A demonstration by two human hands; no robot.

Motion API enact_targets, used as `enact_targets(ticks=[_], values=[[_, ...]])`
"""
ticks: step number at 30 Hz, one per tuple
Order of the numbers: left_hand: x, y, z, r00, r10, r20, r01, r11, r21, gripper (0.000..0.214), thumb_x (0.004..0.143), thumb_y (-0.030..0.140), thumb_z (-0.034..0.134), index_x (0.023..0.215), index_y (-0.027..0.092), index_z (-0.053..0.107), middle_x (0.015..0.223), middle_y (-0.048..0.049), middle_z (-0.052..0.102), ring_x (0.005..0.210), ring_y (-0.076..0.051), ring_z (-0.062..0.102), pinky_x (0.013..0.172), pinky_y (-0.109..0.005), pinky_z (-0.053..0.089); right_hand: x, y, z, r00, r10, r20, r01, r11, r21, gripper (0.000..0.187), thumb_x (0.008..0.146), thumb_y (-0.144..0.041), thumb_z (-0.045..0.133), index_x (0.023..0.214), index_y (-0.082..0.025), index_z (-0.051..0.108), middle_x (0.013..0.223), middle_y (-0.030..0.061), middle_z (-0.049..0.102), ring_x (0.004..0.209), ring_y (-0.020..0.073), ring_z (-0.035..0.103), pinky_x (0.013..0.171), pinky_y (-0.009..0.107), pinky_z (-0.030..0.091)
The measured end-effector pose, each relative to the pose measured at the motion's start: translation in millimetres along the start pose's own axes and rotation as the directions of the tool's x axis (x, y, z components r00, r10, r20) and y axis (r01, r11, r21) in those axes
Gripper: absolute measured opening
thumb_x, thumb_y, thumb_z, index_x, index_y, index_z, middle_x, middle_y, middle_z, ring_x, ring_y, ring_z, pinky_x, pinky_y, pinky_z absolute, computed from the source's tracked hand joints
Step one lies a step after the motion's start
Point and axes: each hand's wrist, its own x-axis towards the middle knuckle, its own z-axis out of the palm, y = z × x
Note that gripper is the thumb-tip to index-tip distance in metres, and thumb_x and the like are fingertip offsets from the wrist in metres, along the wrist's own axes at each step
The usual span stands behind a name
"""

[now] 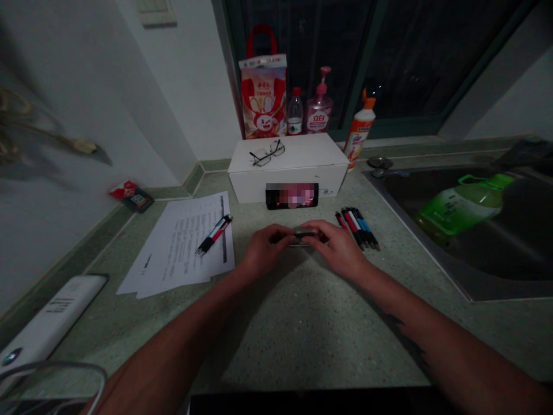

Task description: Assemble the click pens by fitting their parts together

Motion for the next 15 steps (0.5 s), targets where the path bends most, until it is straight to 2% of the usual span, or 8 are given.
enact_targets(ticks=[2, 4, 6, 8, 11, 13, 15], values=[[0.2, -0.4, 0.1, 1.0, 0.011, -0.013, -0.011, 1.0, -0.001, 0.006, 0.081, 0.022, 0.071, 0.087, 0.02, 0.073, 0.087, -0.0046, 0.078, 0.082, -0.019, 0.072, 0.081, -0.033, 0.057, -0.8, -1.2, 0.5, 1.0, 0.011, -0.011, -0.011, 1.0, -0.002, 0.022, 0.091, -0.03, 0.067, 0.111, -0.022, 0.066, 0.084, 0.0019, 0.07, 0.073, 0.019, 0.064, 0.067, 0.032, 0.049], [0.1, -0.1, 0.1, 1.0, 0.019, -0.009, -0.019, 1.0, -0.012, 0.006, 0.082, 0.022, 0.072, 0.087, 0.019, 0.074, 0.088, -0.0047, 0.078, 0.083, -0.019, 0.073, 0.082, -0.033, 0.057, -0.7, -2.5, 0.3, 1.0, 0.018, 0.001, -0.018, 1.0, -0.02, 0.012, 0.094, -0.031, 0.063, 0.101, -0.022, 0.067, 0.078, 0.0013, 0.068, 0.071, 0.0189, 0.063, 0.067, 0.032, 0.048], [-0.3, 0.5, 0.3, 1.0, 0.018, -0.002, -0.018, 1.0, -0.023, 0.005, 0.082, 0.022, 0.072, 0.086, 0.019, 0.074, 0.088, -0.0046, 0.078, 0.082, -0.019, 0.073, 0.082, -0.034, 0.057, 0.0, -3.4, -0.5, 1.0, 0.023, 0.017, -0.023, 0.999, -0.028, 0.015, 0.097, -0.031, 0.056, 0.093, -0.023, 0.067, 0.078, 0.0021, 0.068, 0.073, 0.0193, 0.064, 0.07, 0.033, 0.048], [-0.7, 0.6, 0.4, 1.0, 0.014, -0.012, -0.014, 1.0, -0.024, 0.006, 0.082, 0.022, 0.072, 0.087, 0.02, 0.074, 0.087, -0.0043, 0.078, 0.082, -0.019, 0.073, 0.082, -0.034, 0.057, 0.7, -3.5, -1.1, 1.0, 0.027, 0.016, -0.027, 1.0, 0.003, 0.013, 0.095, -0.031, 0.06, 0.102, -0.023, 0.067, 0.085, 0.0028, 0.07, 0.074, 0.019, 0.064, 0.071, 0.033, 0.049], [-0.4, -0.5, 0.4, 0.999, 0.015, -0.031, -0.015, 1.0, -0.017, 0.007, 0.081, 0.023, 0.073, 0.088, 0.02, 0.075, 0.087, -0.0043, 0.078, 0.082, -0.019, 0.072, 0.081, -0.034, 0.057, 1.0, -2.3, -1.0, 0.999, 0.032, -0.015, -0.032, 0.999, 0.026, 0.027, 0.088, -0.03, 0.069, 0.114, -0.022, 0.064, 0.088, 0.0028, 0.069, 0.073, 0.0182, 0.064, 0.069, 0.032, 0.049], [0.1, -1.2, 0.1, 0.999, 0.02, -0.032, -0.021, 1.0, -0.007, 0.008, 0.082, 0.024, 0.073, 0.089, 0.02, 0.075, 0.087, -0.0044, 0.079, 0.082, -0.019, 0.072, 0.081, -0.034, 0.057, 0.9, -1.0, -0.5, 1.0, 0.027, -0.006, -0.027, 1.0, -0.006, 0.014, 0.092, -0.031, 0.064, 0.103, -0.022, 0.066, 0.083, 0.0025, 0.069, 0.074, 0.0187, 0.064, 0.069, 0.032, 0.048], [0.6, -1.5, -0.3, 0.999, 0.025, -0.03, -0.025, 1.0, 0.013, 0.008, 0.082, 0.023, 0.072, 0.089, 0.02, 0.075, 0.089, -0.0046, 0.079, 0.083, -0.019, 0.073, 0.082, -0.035, 0.058, 0.7, 0.5, 0.1, 1.0, 0.023, 0.008, -0.023, 0.999, -0.025, 0.014, 0.097, -0.032, 0.058, 0.097, -0.022, 0.068, 0.082, 0.0031, 0.07, 0.078, 0.0194, 0.065, 0.072, 0.033, 0.049]])
